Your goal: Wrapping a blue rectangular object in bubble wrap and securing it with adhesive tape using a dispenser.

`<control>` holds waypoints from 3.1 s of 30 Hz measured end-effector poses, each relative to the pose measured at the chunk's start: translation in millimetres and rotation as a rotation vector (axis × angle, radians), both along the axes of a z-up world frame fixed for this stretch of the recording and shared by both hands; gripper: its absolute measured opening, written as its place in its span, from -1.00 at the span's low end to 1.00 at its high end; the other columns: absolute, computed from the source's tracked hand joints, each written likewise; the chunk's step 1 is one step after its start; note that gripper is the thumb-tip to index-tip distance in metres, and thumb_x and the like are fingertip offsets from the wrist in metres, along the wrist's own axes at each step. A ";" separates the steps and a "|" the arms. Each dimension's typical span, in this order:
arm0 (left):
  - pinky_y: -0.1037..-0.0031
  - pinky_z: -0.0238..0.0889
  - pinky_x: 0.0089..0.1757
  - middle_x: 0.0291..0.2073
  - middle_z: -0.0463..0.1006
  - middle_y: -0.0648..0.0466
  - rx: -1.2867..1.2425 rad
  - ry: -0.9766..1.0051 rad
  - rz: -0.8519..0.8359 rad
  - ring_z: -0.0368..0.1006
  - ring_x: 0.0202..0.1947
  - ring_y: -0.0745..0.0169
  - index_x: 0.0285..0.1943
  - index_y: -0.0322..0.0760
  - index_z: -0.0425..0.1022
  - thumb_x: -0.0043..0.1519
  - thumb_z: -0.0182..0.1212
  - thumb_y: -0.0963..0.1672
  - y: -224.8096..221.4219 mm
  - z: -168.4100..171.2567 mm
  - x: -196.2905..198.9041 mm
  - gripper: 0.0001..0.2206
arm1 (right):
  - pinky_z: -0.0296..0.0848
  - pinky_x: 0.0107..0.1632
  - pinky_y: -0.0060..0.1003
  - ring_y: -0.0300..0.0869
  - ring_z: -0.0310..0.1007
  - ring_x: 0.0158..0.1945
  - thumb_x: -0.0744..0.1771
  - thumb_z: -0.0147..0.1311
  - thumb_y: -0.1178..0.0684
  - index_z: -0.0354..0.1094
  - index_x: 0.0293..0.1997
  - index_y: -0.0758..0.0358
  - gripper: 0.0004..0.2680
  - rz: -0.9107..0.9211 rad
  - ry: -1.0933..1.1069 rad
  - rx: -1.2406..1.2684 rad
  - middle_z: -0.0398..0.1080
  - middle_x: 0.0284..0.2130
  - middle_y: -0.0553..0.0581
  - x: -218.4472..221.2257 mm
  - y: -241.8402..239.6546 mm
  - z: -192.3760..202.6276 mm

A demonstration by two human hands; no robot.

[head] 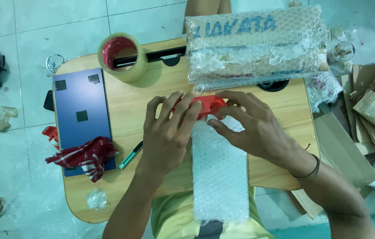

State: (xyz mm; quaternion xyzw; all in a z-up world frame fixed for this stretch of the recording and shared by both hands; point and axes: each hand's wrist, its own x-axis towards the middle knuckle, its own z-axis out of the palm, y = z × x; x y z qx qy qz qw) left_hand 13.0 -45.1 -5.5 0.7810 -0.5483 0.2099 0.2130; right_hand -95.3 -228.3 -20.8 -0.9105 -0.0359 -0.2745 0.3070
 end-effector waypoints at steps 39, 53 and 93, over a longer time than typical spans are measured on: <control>0.13 0.31 0.09 0.04 0.53 -0.06 -0.053 0.403 -0.192 0.48 0.07 -0.10 0.23 -0.26 0.48 0.21 0.38 -0.15 17.1 -20.6 26.1 -0.61 | 0.64 -0.15 -0.08 0.03 0.57 0.01 0.29 0.23 0.23 0.40 -0.42 0.50 -0.88 0.352 0.430 0.903 0.49 0.02 0.54 -2.9 -48.4 -24.0; 0.04 0.33 0.09 0.03 0.52 -0.11 -0.051 0.538 -0.199 0.47 0.11 -0.19 0.20 -0.31 0.46 0.11 0.46 -0.22 17.2 -13.0 25.4 -0.55 | 0.60 -0.06 0.03 0.10 0.54 0.00 0.28 0.24 0.23 0.42 -0.41 0.49 -0.89 0.450 0.413 0.951 0.47 0.01 0.56 6.2 -48.3 -22.8; 0.04 0.37 0.12 0.04 0.50 -0.04 -0.075 0.618 -0.247 0.48 0.12 -0.16 0.26 -0.27 0.41 0.17 0.42 -0.22 15.6 -18.4 24.1 -0.54 | 0.33 -0.33 -0.33 -0.19 0.36 -0.34 0.22 0.29 0.18 0.41 -0.53 0.32 -0.88 0.418 0.288 1.126 0.42 -0.37 0.25 4.4 -45.0 -52.0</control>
